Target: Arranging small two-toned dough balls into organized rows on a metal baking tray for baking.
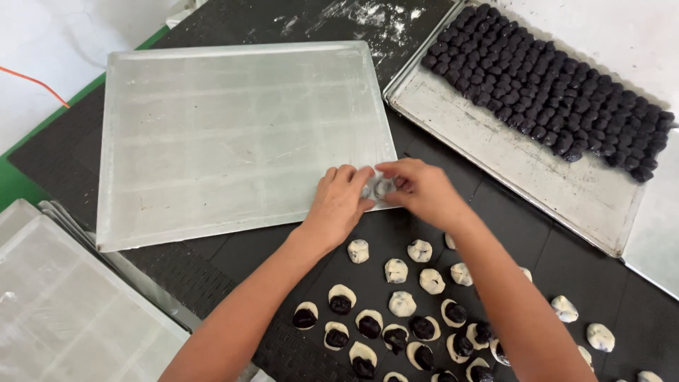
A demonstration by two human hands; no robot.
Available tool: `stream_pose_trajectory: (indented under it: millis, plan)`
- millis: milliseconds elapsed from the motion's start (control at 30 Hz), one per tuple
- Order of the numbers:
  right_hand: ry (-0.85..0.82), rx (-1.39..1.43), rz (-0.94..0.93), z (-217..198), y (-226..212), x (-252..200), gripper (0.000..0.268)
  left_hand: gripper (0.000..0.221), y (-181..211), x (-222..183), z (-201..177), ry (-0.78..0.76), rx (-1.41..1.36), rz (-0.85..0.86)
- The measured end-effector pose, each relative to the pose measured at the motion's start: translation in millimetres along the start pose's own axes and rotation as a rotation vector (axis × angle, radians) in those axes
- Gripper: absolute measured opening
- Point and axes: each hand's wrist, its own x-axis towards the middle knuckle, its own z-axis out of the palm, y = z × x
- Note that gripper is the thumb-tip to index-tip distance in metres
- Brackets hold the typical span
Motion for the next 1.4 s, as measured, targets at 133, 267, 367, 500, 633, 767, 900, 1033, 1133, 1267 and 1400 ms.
stream_pose_trajectory:
  millis: [133, 267, 367, 500, 633, 767, 900, 1033, 1133, 1267, 1400]
  plan:
    - [0.067, 0.031, -0.028, -17, 32, -1, 0.04, 0.04, -8, -2, -2, -0.043, -0.079, 0.035]
    - [0.133, -0.089, -0.079, -5, 42, -4, 0.031, 0.033, -6, 1, 4, 0.001, -0.024, 0.066]
    - [0.104, -0.228, -0.154, 13, 31, -6, 0.038, 0.034, -1, 0, 1, 0.022, -0.003, 0.085]
    - [0.118, -0.246, -0.185, 31, 35, -6, 0.035, 0.033, -4, -2, 5, 0.065, -0.002, 0.101]
    - [0.15, -0.209, -0.197, 40, 46, -6, 0.036, 0.032, -3, -2, 11, 0.134, 0.028, 0.08]
    - [0.193, -0.221, -0.224, 43, 51, -6, 0.034, 0.034, -4, -3, 12, 0.144, 0.086, 0.055]
    - [0.207, -0.499, -0.207, 45, 43, -17, 0.037, 0.037, -11, -5, 5, 0.049, -0.043, 0.032]
    - [-0.003, -0.642, -0.054, 42, -19, -43, 0.068, 0.034, -16, -7, 8, 0.059, -0.076, 0.023]
    - [-0.122, -0.713, 0.006, 46, -31, -48, 0.079, 0.031, -17, -5, 8, 0.072, -0.062, 0.024]
    - [-0.129, -0.834, 0.01, 46, -51, -37, 0.083, 0.046, -17, -9, -9, 0.087, -0.098, 0.046]
    - [-0.097, -0.9, -0.079, 74, -42, -37, 0.084, 0.047, -5, -44, -55, 0.212, -0.072, -0.025]
